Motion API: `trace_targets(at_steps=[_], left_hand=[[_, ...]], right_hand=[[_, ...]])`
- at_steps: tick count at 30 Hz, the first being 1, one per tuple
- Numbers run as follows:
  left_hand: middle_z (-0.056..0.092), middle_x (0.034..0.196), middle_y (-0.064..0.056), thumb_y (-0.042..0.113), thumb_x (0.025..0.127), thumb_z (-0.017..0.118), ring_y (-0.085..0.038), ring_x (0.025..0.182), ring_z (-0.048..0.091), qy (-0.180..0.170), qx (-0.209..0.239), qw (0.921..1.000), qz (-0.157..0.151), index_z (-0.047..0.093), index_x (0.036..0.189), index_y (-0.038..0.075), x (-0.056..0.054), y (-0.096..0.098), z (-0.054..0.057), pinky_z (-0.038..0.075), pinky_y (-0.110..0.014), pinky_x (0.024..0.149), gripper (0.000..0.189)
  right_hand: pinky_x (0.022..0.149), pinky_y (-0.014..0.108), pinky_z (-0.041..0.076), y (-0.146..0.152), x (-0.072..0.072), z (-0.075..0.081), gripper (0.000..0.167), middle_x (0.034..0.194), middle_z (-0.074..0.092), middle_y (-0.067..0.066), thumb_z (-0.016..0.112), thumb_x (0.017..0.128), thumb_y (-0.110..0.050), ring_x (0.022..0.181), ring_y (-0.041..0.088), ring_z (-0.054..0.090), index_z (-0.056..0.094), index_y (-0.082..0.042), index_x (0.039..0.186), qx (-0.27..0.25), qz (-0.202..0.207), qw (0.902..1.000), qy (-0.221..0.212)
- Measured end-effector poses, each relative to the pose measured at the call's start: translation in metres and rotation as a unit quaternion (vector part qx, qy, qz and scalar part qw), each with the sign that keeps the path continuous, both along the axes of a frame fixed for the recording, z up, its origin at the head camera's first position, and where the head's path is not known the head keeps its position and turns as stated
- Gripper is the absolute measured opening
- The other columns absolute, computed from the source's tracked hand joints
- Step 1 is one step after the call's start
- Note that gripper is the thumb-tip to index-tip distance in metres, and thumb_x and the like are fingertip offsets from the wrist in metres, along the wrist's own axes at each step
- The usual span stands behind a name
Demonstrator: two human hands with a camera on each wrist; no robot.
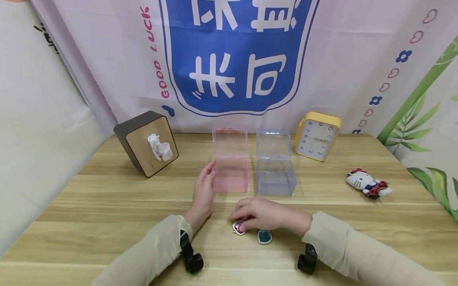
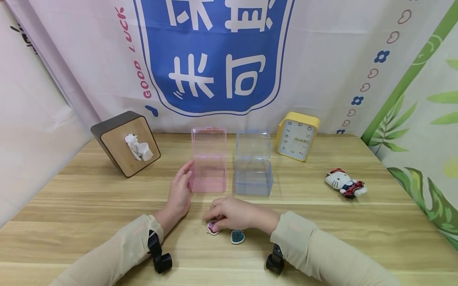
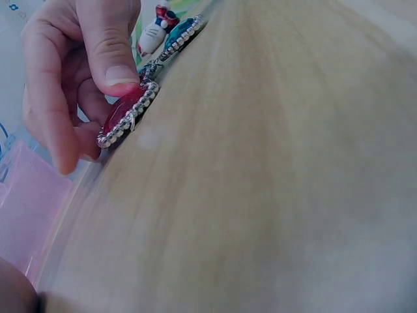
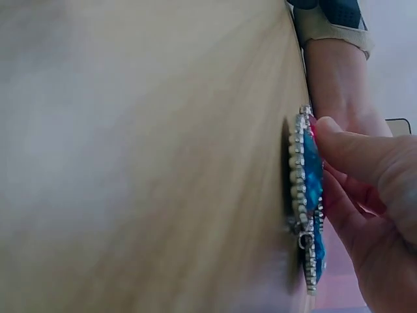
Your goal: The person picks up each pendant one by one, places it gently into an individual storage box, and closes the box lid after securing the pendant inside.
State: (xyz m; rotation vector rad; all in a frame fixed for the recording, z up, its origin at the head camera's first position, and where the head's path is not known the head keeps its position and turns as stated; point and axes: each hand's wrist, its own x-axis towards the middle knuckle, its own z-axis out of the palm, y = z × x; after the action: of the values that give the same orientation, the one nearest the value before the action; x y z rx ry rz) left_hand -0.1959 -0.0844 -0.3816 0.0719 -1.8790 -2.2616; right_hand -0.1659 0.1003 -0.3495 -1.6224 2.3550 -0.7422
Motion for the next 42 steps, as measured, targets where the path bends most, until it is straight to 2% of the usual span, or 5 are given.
trace_targets(at_steps=[10,23,27,34,42], left_hand=[[0.031,0.149,-0.011,0.007,0.097,0.034,-0.028,0.137,0.026,-0.004,-0.014,0.9998,-0.013,0.040,0.138,0.004,0.001,-0.001,0.000,0.017,-0.041,0.116,0.042],[0.030,0.149,-0.012,0.008,0.098,0.035,-0.028,0.138,0.025,0.001,-0.031,0.9995,-0.007,0.039,0.139,0.003,0.003,-0.001,0.001,0.017,-0.042,0.116,0.042],[0.029,0.150,-0.011,0.009,0.098,0.035,-0.028,0.138,0.024,-0.005,-0.034,0.9994,-0.008,0.039,0.139,0.005,0.003,-0.001,0.001,0.016,-0.043,0.116,0.042],[0.030,0.149,-0.013,0.007,0.097,0.036,-0.028,0.137,0.026,0.003,-0.054,0.9985,-0.008,0.040,0.138,0.005,0.003,-0.001,-0.002,0.019,-0.044,0.115,0.041],[0.030,0.148,-0.015,0.007,0.097,0.034,-0.029,0.137,0.025,0.015,-0.080,0.9966,-0.009,0.038,0.138,0.003,0.004,0.001,-0.001,0.019,-0.045,0.115,0.041]], right_hand=[[0.075,0.011,0.047,-0.006,0.003,0.000,0.015,0.091,0.061,0.000,0.066,0.084,-0.010,0.083,0.003,0.056,0.069,-0.007,0.098,0.020,0.000,0.9996,0.021],[0.064,0.011,0.043,-0.010,0.003,0.006,0.007,0.081,0.057,-0.006,0.067,0.084,-0.011,0.071,-0.002,0.046,0.062,-0.011,0.089,0.031,-0.027,0.9987,-0.029],[0.063,0.013,0.047,-0.011,0.000,0.005,0.008,0.078,0.059,-0.007,0.069,0.082,-0.009,0.069,-0.004,0.049,0.063,-0.010,0.088,0.024,-0.040,0.9948,-0.090],[0.063,0.018,0.049,-0.009,-0.007,0.005,0.010,0.077,0.061,-0.002,0.067,0.082,-0.004,0.068,0.002,0.053,0.064,-0.005,0.092,-0.010,-0.091,0.9664,-0.240],[0.070,0.020,0.051,-0.003,-0.012,0.012,0.014,0.082,0.065,-0.001,0.066,0.084,-0.007,0.074,0.003,0.056,0.067,-0.003,0.097,-0.028,-0.090,0.9649,-0.245]])
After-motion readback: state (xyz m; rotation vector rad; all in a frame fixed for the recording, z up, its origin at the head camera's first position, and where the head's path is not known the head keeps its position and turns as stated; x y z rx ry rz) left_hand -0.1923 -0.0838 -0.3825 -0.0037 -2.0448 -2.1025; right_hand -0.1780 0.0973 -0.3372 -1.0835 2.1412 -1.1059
